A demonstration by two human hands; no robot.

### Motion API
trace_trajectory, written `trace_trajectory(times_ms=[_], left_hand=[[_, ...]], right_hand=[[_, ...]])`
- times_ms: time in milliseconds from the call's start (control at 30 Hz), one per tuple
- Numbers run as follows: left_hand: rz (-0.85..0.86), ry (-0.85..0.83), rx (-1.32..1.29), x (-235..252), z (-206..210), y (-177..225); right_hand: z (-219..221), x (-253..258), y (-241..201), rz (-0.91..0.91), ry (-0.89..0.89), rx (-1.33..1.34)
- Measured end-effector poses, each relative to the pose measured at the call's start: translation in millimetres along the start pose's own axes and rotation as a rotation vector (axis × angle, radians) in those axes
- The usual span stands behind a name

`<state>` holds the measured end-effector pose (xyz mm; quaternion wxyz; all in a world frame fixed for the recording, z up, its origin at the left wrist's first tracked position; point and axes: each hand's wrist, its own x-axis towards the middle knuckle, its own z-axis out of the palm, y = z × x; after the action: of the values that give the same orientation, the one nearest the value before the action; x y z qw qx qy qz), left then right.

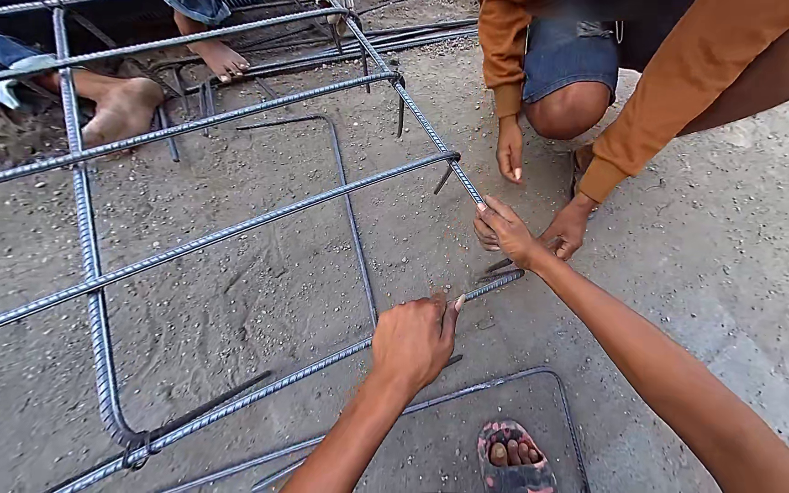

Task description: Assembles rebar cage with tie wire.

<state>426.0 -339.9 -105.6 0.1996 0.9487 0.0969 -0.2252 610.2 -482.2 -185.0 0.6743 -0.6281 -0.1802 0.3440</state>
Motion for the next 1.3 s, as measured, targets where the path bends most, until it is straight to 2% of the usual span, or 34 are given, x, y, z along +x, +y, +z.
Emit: trace_trajectory(times_ms=[167, 400, 500, 700, 833, 933, 1033, 1300], left_hand=[[0.007, 0.139, 0.009, -1.2, 11.1, 4.7], [0.043, 0.320, 0.014, 2.1, 6.6, 4.5], [0.037, 0.320, 0.009, 4.9, 7.0, 2.7], [0.050, 0.332, 0.013, 5.3, 6.6, 1.2], [0.060, 0.360, 0.021, 4.3, 7.3, -3.3], [0.056, 0.358, 0.001, 8.4, 11.2, -6.1], [0.061, 0.386, 0.008, 11.3, 17.5, -7.0], [0.081, 0.401, 0.002, 13.4, 17.4, -6.4]], right_hand=[[-18.4, -8.6, 18.6, 0.081, -0.083, 0.083], [-3.6, 13.1, -4.8, 0.147, -0.140, 0.277], [-2.2, 16.0, -7.6, 0.228, -0.165, 0.437], [-6.3, 20.9, -1.4, 0.248, -0.421, 0.742], [-0.7, 26.3, -4.9, 0.384, -0.602, 0.750], [-2.0, 30.7, -1.7, 0.419, -0.677, 0.740], [-4.5, 31.6, 2.7, 0.409, -0.705, 0.735], [-6.4, 29.2, 1.4, 0.434, -0.639, 0.790]])
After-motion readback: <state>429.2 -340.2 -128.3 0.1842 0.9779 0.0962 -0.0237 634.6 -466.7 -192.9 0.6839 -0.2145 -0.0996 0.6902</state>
